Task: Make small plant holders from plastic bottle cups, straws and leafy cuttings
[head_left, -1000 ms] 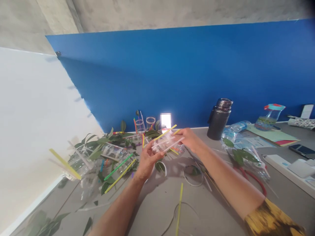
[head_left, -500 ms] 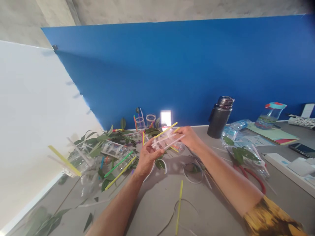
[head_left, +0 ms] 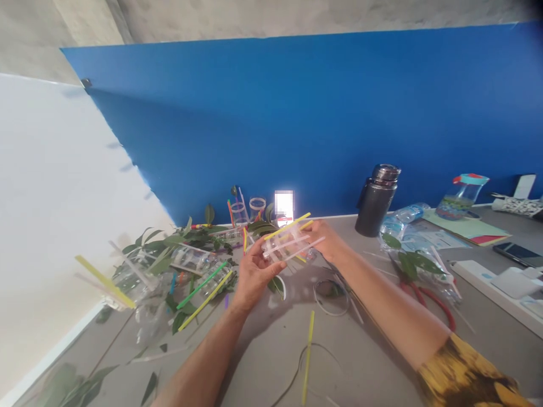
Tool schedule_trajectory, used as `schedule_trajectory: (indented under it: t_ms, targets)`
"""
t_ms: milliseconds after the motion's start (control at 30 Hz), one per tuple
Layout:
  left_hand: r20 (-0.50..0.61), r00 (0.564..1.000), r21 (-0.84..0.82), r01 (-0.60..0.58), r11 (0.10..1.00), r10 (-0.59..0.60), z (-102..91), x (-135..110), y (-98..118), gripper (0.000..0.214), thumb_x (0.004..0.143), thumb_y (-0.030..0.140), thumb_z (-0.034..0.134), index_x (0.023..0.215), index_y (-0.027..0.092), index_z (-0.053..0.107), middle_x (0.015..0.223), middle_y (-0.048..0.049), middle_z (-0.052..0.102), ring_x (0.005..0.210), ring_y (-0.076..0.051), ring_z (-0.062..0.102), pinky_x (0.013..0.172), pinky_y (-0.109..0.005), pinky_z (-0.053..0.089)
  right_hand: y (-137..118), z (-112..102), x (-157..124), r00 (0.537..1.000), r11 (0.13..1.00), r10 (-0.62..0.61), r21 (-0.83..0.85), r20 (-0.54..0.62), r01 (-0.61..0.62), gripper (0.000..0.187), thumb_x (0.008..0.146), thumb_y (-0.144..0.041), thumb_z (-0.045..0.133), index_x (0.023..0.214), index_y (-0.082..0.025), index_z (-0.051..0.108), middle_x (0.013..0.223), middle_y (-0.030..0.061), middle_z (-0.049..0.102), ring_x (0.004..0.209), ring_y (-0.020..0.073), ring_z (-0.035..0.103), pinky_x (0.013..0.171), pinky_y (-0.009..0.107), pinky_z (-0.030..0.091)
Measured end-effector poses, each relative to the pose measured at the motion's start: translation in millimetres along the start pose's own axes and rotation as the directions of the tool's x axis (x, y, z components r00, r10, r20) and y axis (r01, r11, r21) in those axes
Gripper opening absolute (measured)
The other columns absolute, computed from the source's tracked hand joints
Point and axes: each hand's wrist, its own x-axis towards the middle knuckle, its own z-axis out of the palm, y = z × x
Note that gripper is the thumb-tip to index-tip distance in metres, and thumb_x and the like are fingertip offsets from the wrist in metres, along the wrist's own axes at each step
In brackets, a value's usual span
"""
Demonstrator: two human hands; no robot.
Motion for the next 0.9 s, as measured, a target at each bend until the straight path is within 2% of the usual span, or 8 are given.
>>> schedule_trajectory:
  t_ms: [200,333,433,600,733,900]
  targets:
    - [-0.026,1.0,0.011,0.001,1.0,-0.001,-0.9,1.1,0.9,0.064,0.057,0.017,0.097,0.117,0.019,0.075,0.121,-0.0102,0.076,0.114,-0.029,0.071,0.1,-0.038,0.057,-3.3,4.3,-2.5,0.999,0.999,-0.007,-0.044,-0.037,0.006,0.029,0.065,-0.042,0.077,0.051,-0.018,0.067,0.046,0.0027,0.058,0.041,0.0111,0.041,0.043,0.027,0.025]
    - [-0.013,1.0,-0.015,0.021,1.0,-0.022,-3.3,2.4,1.5,0.069,0.056,0.017,0.097,0.121,0.02,0.073,0.12,-0.0093,0.077,0.111,-0.029,0.072,0.099,-0.039,0.057,-4.5,3.5,-1.3,1.0,0.998,-0.007,-0.069,-0.022,0.005,0.033,0.066,-0.044,0.077,0.049,-0.017,0.066,0.045,0.0016,0.056,0.041,0.0105,0.04,0.043,0.027,0.025]
    - [0.016,0.999,-0.037,0.037,0.999,-0.036,-4.4,2.3,1.0,0.069,0.059,0.017,0.096,0.123,0.021,0.072,0.119,-0.009,0.077,0.109,-0.028,0.073,0.099,-0.039,0.057,-7.1,-1.6,0.2,1.0,0.998,-0.008,-0.069,0.007,0.008,0.038,0.068,-0.049,0.079,0.053,-0.017,0.067,0.047,0.0012,0.056,0.044,0.0105,0.042,0.045,0.027,0.028]
    - [0.01,0.999,-0.082,0.041,0.996,-0.04,-2.8,1.7,-1.7,0.068,0.059,0.016,0.096,0.122,0.021,0.073,0.121,-0.0091,0.077,0.111,-0.027,0.072,0.103,-0.039,0.054,-12.3,-8.4,-1.4,0.999,0.995,-0.025,-0.097,-0.048,0.02,0.044,0.069,-0.057,0.08,0.059,-0.016,0.072,0.05,0.0033,0.06,0.044,0.0127,0.046,0.043,0.028,0.03]
    - [0.003,0.999,-0.077,0.054,0.996,-0.054,-0.4,1.8,-1.1,0.065,0.059,0.017,0.096,0.12,0.02,0.073,0.124,-0.01,0.076,0.115,-0.028,0.071,0.104,-0.039,0.052,-6.7,-6.1,-1.2,0.995,0.992,-0.073,-0.104,-0.062,0.067,0.042,0.072,-0.056,0.079,0.059,-0.016,0.072,0.048,0.0034,0.059,0.043,0.0138,0.047,0.042,0.027,0.03]
    - [0.007,0.997,-0.071,0.08,0.994,-0.08,-0.2,3.3,2.8,0.068,0.058,0.018,0.096,0.122,0.02,0.072,0.121,-0.0102,0.077,0.112,-0.028,0.072,0.102,-0.039,0.053,1.5,-2.3,4.4,0.99,0.989,-0.101,-0.117,-0.103,0.089,0.039,0.073,-0.053,0.08,0.063,-0.015,0.074,0.052,0.0029,0.06,0.05,0.0146,0.052,0.047,0.027,0.035]
